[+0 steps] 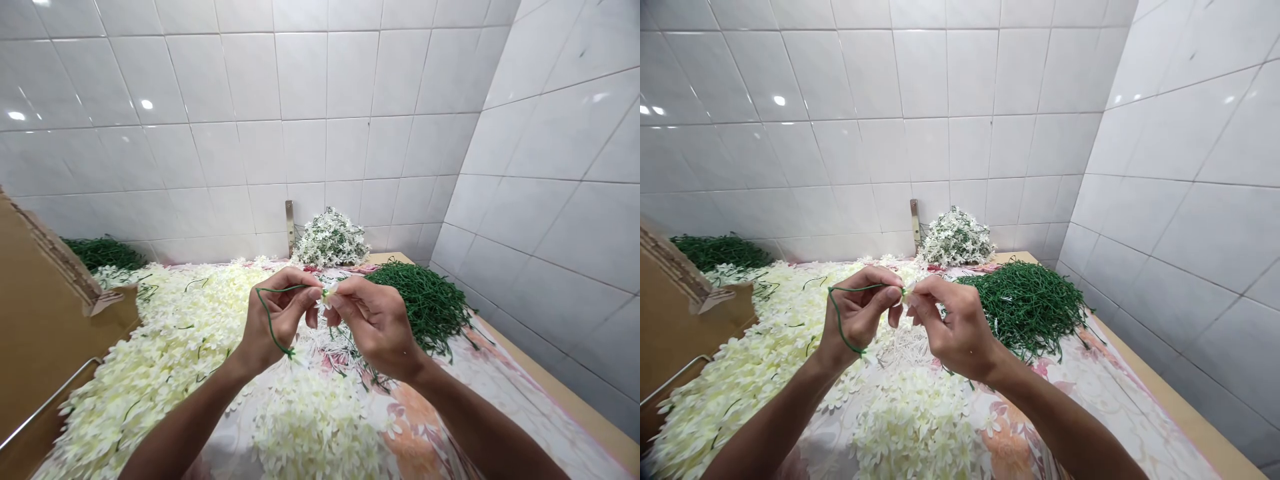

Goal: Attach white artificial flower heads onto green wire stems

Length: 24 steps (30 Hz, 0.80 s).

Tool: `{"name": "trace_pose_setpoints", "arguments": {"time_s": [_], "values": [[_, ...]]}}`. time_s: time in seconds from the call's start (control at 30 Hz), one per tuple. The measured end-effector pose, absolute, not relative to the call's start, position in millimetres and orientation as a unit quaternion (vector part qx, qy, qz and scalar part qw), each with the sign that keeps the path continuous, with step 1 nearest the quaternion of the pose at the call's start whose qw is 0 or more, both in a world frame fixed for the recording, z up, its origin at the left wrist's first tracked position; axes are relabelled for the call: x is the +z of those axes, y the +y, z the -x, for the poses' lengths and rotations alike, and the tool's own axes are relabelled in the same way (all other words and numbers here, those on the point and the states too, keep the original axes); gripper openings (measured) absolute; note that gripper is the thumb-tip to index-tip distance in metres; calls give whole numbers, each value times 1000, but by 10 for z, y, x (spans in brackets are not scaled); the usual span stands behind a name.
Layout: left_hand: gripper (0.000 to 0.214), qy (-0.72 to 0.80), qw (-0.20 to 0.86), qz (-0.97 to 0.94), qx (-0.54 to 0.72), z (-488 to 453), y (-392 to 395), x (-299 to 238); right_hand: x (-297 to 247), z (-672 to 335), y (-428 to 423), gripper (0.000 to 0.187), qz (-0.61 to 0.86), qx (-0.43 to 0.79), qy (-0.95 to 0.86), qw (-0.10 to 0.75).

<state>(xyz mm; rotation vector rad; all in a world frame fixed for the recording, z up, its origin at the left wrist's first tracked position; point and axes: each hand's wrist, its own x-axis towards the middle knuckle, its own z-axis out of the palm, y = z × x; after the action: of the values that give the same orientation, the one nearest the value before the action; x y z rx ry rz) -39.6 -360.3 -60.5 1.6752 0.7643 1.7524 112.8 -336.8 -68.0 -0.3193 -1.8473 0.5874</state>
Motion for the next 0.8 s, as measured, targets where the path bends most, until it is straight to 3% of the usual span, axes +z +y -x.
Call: {"name": "trace_pose_setpoints", "arguments": {"time_s": [0.3,0.8], "values": [[10,217,303,-668,643,507,-3514,-652,-594,-1119,-3379,15,109,415,-744,512],[10,182,306,-706,612,606,-3457,-622,-600,-1096,-3358,15,104,451,-730,503]]}}
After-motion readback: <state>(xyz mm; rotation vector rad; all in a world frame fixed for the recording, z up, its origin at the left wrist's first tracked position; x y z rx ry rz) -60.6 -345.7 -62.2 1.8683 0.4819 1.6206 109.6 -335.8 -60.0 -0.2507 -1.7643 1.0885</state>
